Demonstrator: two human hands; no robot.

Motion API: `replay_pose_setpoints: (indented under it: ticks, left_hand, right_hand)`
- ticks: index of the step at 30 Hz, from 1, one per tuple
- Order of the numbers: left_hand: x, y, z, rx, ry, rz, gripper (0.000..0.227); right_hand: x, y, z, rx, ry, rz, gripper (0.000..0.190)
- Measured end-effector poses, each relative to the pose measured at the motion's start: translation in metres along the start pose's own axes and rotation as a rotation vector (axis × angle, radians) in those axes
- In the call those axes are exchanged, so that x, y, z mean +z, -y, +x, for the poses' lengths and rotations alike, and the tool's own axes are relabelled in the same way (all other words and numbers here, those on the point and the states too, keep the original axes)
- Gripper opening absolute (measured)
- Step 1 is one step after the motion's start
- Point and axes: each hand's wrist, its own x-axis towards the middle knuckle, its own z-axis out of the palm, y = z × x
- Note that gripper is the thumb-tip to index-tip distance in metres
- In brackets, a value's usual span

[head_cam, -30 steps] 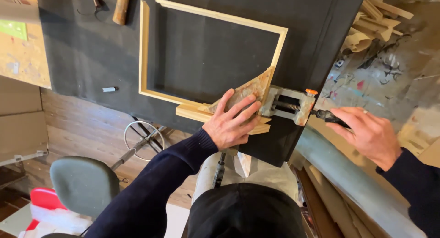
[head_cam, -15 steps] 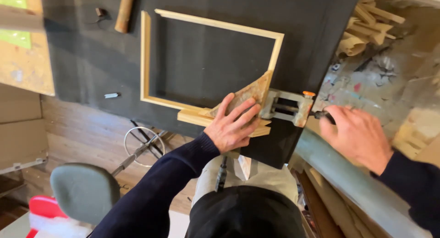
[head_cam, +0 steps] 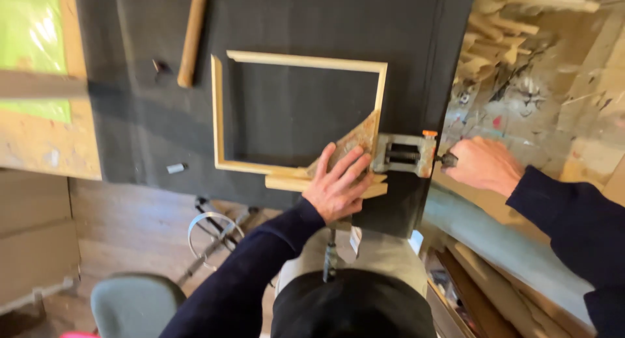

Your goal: The person hammers a corner of a wooden frame, then applies wood glue from a bottle to the ends of mitered wooden strips and fits them together into a rectangular frame. They place the frame into a corner clamp and tighten the clamp to hold the glued joints, adjusting the frame in the clamp.

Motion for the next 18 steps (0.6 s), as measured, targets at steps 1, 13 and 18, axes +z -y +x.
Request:
replay_pose_setpoints:
  ticks: [1, 13, 18]
  left_hand:
    - [0.000, -0.003, -0.002, -0.006, -0.004, -0.017, 0.059]
    - [-0.029, 0.048, 0.023, 0.300, 0.175, -0.078, 0.060]
    - [-0.033, 0.056, 0.021, 0.356, 0.192, -0.049, 0.060]
  right_hand:
    - [0.000, 0.001, -0.003, -0.025, 0.034, -0.003, 0.032]
    - [0.159, 0.237, -0.141, -0.142, -0.457, 1.308, 0.043]
    - [0.254, 0.305, -0.118, 0.195, -0.138, 2.123, 0.056]
